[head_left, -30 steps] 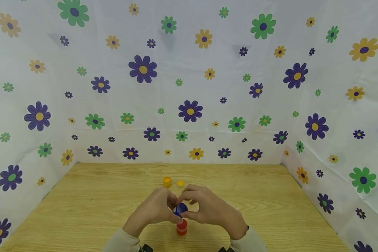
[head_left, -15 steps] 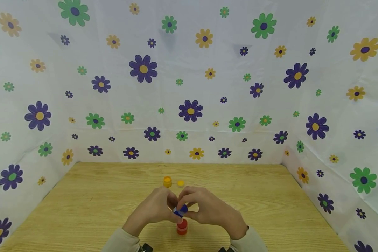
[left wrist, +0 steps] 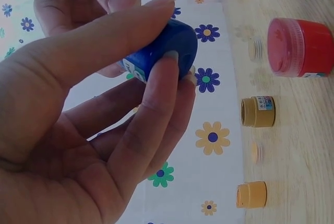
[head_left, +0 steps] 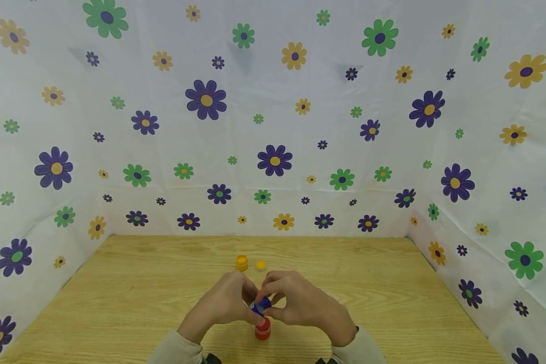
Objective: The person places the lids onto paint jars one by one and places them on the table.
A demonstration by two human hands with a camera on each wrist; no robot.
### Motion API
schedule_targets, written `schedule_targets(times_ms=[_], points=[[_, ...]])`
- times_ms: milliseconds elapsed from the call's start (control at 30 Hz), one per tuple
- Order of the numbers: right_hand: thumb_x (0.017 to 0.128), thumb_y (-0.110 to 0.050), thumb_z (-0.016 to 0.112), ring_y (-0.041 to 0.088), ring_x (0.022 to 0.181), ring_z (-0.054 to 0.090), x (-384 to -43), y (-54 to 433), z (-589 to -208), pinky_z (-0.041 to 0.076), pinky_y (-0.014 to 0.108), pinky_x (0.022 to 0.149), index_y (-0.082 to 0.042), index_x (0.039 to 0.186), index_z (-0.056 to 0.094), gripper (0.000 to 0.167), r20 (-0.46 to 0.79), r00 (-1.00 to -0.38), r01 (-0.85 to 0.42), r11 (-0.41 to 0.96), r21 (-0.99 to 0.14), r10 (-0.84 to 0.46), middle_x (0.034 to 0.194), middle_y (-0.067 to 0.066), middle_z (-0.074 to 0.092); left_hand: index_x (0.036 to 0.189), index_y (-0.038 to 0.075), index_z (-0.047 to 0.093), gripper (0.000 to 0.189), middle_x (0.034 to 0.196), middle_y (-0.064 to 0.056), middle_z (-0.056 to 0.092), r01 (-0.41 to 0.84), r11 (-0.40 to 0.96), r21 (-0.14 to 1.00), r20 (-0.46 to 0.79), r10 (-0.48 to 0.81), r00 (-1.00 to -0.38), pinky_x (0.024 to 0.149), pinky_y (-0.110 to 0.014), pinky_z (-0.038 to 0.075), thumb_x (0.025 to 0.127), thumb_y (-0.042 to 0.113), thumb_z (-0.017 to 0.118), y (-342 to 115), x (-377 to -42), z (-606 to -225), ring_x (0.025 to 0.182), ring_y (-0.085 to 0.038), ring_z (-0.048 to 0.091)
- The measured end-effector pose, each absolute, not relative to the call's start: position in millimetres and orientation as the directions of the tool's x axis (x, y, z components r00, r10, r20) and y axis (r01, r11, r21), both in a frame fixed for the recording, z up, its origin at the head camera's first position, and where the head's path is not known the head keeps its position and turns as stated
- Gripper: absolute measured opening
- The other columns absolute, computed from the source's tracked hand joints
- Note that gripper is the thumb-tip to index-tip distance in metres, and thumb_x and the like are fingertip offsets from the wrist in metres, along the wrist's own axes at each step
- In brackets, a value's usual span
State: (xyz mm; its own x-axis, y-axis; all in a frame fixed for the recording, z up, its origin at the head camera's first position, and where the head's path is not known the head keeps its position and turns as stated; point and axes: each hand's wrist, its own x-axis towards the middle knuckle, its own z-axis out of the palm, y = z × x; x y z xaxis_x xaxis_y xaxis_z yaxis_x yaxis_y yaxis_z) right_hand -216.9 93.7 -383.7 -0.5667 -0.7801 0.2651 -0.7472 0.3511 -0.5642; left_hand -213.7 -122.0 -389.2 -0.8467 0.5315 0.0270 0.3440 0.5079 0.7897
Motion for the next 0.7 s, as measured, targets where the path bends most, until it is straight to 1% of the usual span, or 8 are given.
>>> schedule_targets(times_ms=[233,367,533,567,700], points=[[0.088,-0.004,0.08,0.006,0.094,0.068,-215.5,93.5,-382.3,0.057,0.012,0.079,-0.005,0.106,0.078,0.018,0.303,-0.544,-0.783,0.345,-0.518,-0.782,0.102,0.007,0.071,0.088,0.009,0.081,0.023,0.08,-0.001,0.078,0.337,0.521,0.784,0.031,0.51,-0.86,0.066,-0.027,0.057,0.07,0.013,0.095,-120.1,-213.7,-390.1,0.072,-0.013,0.07],[0.089,-0.004,0.079,0.01,0.095,0.07,-216.6,93.1,-382.6,0.058,0.016,0.081,-0.004,0.108,0.077,0.019,0.318,-0.547,-0.784,0.342,-0.517,-0.774,0.103,0.008,0.071,0.09,0.01,0.08,0.024,0.081,0.0,0.078,0.338,0.542,0.77,0.037,0.491,-0.871,0.067,-0.028,0.057,0.071,0.014,0.095,-121.3,-214.6,-390.0,0.074,-0.012,0.07],[0.094,-0.007,0.075,0.018,0.102,0.071,-221.6,99.9,-382.7,0.059,0.02,0.085,-0.005,0.12,0.072,0.027,0.36,-0.575,-0.774,0.344,-0.532,-0.735,0.114,0.009,0.07,0.096,0.009,0.079,0.029,0.086,0.0,0.078,0.314,0.578,0.753,0.036,0.44,-0.897,0.073,-0.032,0.058,0.072,0.014,0.094,-128.2,-218.5,-391.3,0.08,-0.012,0.07],[0.094,-0.007,0.074,0.018,0.103,0.071,-222.7,102.6,-381.8,0.059,0.021,0.085,-0.005,0.121,0.072,0.027,0.367,-0.588,-0.767,0.351,-0.537,-0.721,0.115,0.008,0.07,0.097,0.008,0.079,0.029,0.087,0.0,0.078,0.307,0.586,0.75,0.036,0.427,-0.903,0.074,-0.034,0.058,0.072,0.013,0.093,-130.3,-219.9,-392.4,0.08,-0.013,0.07],[0.095,-0.005,0.072,0.019,0.104,0.07,-226.6,114.5,-377.7,0.06,0.021,0.085,-0.007,0.12,0.071,0.025,0.385,-0.627,-0.75,0.389,-0.535,-0.678,0.115,0.006,0.07,0.097,0.008,0.078,0.03,0.09,-0.001,0.076,0.258,0.63,0.733,0.018,0.36,-0.933,0.08,-0.038,0.059,0.071,0.009,0.093,-137.5,-226.2,-398.4,0.083,-0.014,0.068]])
